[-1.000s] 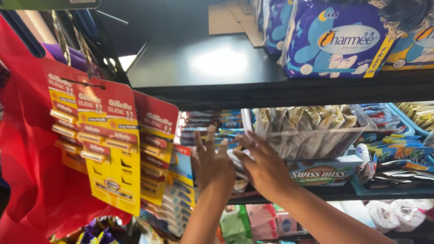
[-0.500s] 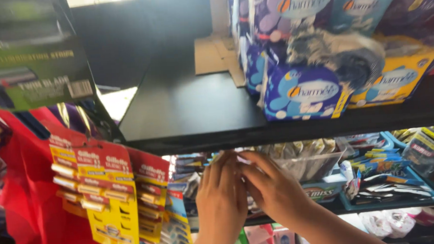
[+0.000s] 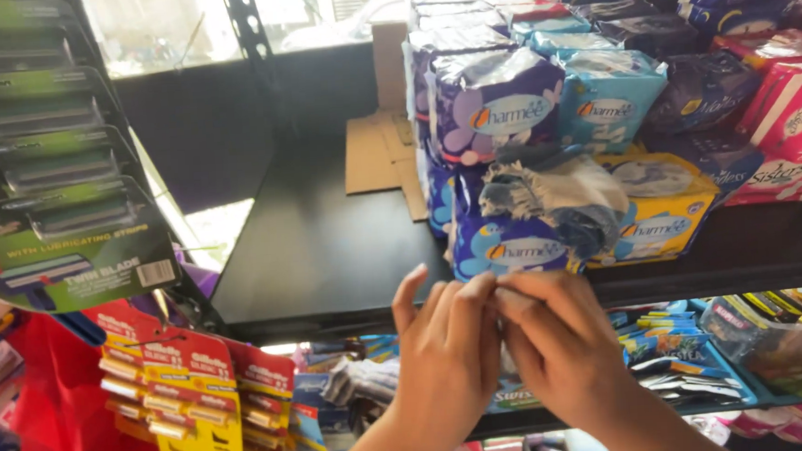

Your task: The person wipes the surface of a store shelf and the packages of feminine hygiene products on it using a blue cloth. They repeatedly pick up, wipe, and reposition the packages while cleaning the shelf area.

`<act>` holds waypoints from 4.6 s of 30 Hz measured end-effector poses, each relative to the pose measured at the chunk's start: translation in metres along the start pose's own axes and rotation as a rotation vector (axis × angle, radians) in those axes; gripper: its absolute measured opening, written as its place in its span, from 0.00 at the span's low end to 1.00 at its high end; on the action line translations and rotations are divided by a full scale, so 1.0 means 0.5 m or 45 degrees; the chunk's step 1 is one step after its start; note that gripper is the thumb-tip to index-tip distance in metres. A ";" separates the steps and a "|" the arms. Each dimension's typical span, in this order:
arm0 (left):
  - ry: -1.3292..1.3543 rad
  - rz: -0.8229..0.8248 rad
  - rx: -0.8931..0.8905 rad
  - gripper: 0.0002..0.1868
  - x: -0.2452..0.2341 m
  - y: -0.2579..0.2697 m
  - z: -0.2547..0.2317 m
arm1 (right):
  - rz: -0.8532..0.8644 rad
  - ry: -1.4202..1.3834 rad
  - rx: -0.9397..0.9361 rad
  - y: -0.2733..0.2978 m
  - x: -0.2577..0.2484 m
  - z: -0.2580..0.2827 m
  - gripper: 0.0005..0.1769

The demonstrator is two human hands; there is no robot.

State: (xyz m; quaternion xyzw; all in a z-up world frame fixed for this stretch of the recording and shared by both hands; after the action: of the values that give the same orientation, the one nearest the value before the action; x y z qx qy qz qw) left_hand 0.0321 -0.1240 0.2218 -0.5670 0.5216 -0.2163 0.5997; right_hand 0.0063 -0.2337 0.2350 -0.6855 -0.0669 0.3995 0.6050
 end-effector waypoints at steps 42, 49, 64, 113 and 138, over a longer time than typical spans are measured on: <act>-0.050 -0.286 -0.215 0.38 0.020 -0.118 0.060 | -0.193 0.101 0.447 -0.096 -0.125 -0.266 0.14; 0.333 0.060 -0.505 0.45 0.092 -0.060 0.163 | -0.391 0.187 0.097 -0.134 -0.101 -0.149 0.15; 0.454 0.001 -0.103 0.39 0.087 -0.093 0.165 | 0.128 0.306 0.105 -0.176 0.026 -0.054 0.24; 1.364 -0.414 -0.626 0.51 0.112 -0.055 0.145 | -0.672 -0.264 0.230 -0.038 -0.059 -0.147 0.20; 1.406 -0.372 -0.506 0.52 0.096 0.026 0.074 | -0.392 -0.755 0.523 0.082 -0.051 -0.173 0.40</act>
State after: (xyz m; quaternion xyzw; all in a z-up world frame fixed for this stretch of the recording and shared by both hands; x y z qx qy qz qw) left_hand 0.0776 -0.1445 0.1847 -0.5379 0.7030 -0.4571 0.0872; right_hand 0.0271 -0.3260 0.2063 -0.3871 -0.2594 0.4899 0.7368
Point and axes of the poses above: each hand's wrist, its own y-axis away from the middle knuckle, its own x-axis out of the palm, z = x × y, the point moved 9 cm from there along -y, towards the middle knuckle, and after that the axes turned 3 degrees about x, right-handed, at the moved point
